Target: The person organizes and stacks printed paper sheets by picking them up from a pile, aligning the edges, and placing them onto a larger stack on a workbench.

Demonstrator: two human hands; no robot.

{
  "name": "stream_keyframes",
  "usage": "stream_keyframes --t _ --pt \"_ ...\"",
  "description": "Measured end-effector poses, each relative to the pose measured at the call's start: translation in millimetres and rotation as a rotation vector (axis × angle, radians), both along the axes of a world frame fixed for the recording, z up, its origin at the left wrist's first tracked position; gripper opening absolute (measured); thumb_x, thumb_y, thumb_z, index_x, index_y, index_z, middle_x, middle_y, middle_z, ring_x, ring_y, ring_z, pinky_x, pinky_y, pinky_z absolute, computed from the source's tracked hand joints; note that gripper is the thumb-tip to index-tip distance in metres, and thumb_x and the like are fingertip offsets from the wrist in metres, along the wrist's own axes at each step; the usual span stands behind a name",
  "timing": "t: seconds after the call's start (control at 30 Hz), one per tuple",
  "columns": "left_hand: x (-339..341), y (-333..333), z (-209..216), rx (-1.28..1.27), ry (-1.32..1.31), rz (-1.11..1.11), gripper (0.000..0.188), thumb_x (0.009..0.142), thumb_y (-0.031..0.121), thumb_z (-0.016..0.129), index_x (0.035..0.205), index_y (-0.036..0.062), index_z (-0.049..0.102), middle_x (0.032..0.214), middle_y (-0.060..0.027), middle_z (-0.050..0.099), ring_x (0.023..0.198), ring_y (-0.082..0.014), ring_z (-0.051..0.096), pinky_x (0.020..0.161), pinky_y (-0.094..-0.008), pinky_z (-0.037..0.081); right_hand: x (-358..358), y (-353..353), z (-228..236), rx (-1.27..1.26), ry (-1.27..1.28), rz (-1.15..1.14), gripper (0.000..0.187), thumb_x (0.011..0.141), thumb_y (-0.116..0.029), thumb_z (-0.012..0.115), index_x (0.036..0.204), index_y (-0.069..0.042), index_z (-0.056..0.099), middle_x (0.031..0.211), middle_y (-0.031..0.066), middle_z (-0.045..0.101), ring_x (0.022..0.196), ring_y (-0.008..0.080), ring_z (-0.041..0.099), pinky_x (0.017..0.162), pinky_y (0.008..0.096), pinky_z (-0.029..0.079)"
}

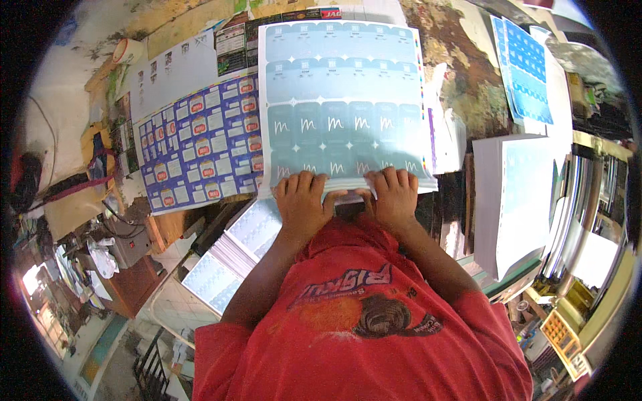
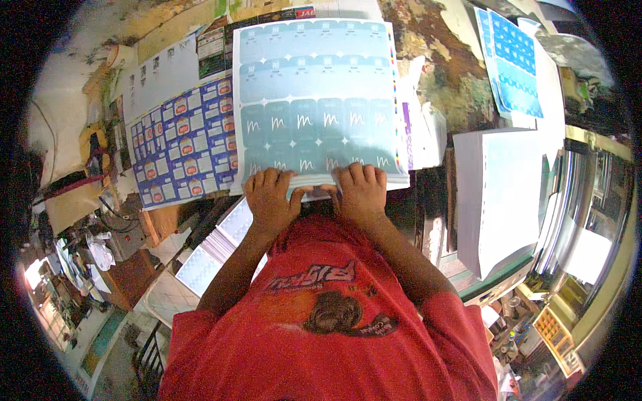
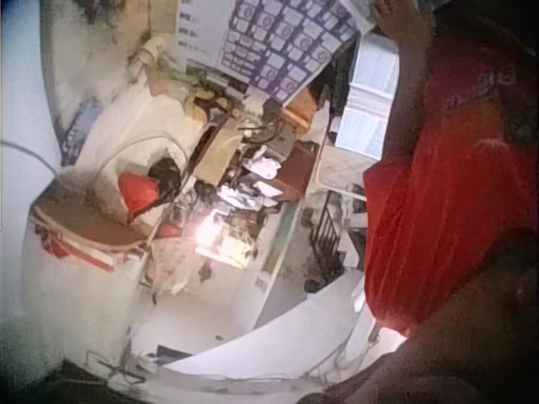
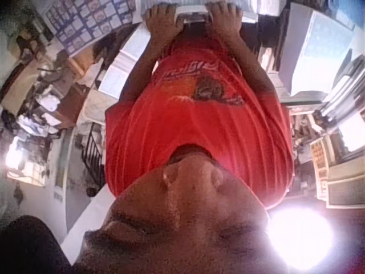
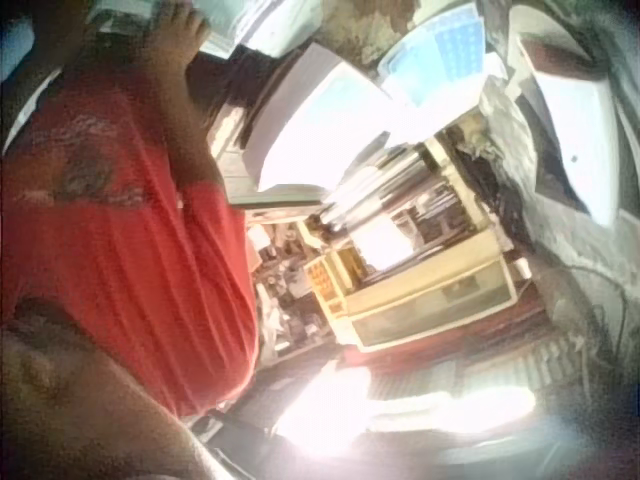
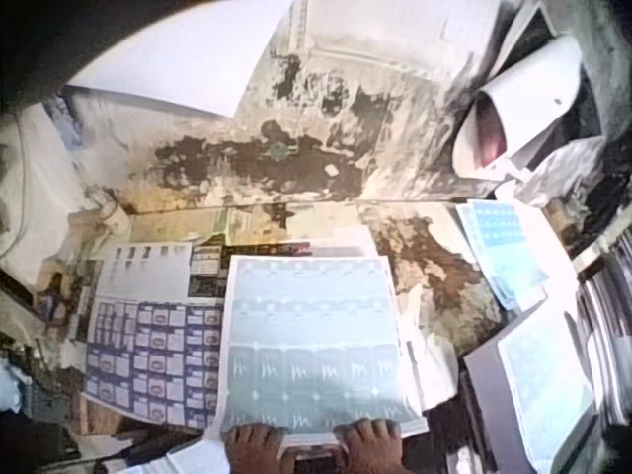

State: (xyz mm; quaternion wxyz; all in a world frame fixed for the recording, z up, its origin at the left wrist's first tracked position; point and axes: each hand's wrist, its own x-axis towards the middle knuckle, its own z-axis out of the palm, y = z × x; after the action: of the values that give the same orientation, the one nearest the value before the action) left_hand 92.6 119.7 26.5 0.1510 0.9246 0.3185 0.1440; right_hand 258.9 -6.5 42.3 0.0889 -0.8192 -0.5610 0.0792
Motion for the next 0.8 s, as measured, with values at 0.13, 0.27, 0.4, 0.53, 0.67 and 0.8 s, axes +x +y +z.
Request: stream_keyframes --t 0.13,0.27,0.4,0.53,0.67,0.8 --pt "11.9 19.2 13.7 -0.198 0.146 -0.020 0.041 0.086 0.048 0.064 0.095 0.0087 0.068 0.093 -0.0079 0.057 0.090 -0.0270 0.054 0.081 -0.0431 0.037 14.6 24.0 14.8 -0.207 0.144 -0.001 0.040 0.091 -0.046 0.061 0.103 -0.009 0.069 0.098 0.0119 0.057 0.091 0.0307 0.053 0.082 0.0452 0.038" --pt "29.5 43.8 18.1 -0.370 0.222 -0.026 0.043 0.085 0.051 0.064 0.090 0.0085 0.070 0.089 -0.0093 0.060 0.087 -0.0301 0.057 0.078 -0.0443 0.039 33.5 49.3 20.5 -0.273 0.252 0.023 0.035 0.092 -0.041 0.061 0.096 -0.007 0.069 0.093 0.0121 0.058 0.090 0.0316 0.055 0.079 0.0459 0.040" --pt "39.0 60.9 15.1 -0.460 0.291 -0.062 0.043 0.086 0.051 0.063 0.090 0.0088 0.071 0.089 -0.0086 0.062 0.088 -0.0300 0.059 0.078 -0.0443 0.040 47.3 64.5 18.0 -0.294 0.282 0.074 0.031 0.091 -0.038 0.062 0.094 -0.007 0.068 0.088 0.0111 0.058 0.087 0.0319 0.056 0.076 0.0464 0.041" --pt "35.6 55.2 24.2 -0.410 0.293 -0.063 0.042 0.086 0.051 0.064 0.092 0.0100 0.071 0.093 -0.0069 0.064 0.091 -0.0282 0.059 0.081 -0.0444 0.039 44.9 58.3 21.2 -0.275 0.265 0.061 0.032 0.090 -0.039 0.063 0.098 -0.008 0.068 0.091 0.0107 0.059 0.088 0.0312 0.056 0.077 0.0465 0.040" --pt "4.4 7.3 17.1 -0.081 0.048 -0.035 0.042 0.085 0.052 0.065 0.095 0.0111 0.070 0.096 -0.0042 0.064 0.092 -0.0259 0.058 0.084 -0.0442 0.038 5.2 1.8 19.1 -0.063 0.076 0.026 0.039 0.089 -0.043 0.064 0.112 -0.012 0.066 0.104 0.0082 0.058 0.097 0.0297 0.053 0.086 0.0465 0.037" --pt "-45.6 -49.8 -24.7 -0.090 0.080 -0.010 0.060 0.085 0.059 0.062 0.118 0.0098 0.064 0.117 -0.0083 0.059 0.107 -0.0291 0.053 0.091 -0.0502 0.035 -26.0 -57.2 -17.7 0.000 0.034 0.027 0.057 0.086 -0.050 0.067 0.129 -0.014 0.057 0.126 0.0113 0.054 0.119 0.0315 0.048 0.102 0.0528 0.033"
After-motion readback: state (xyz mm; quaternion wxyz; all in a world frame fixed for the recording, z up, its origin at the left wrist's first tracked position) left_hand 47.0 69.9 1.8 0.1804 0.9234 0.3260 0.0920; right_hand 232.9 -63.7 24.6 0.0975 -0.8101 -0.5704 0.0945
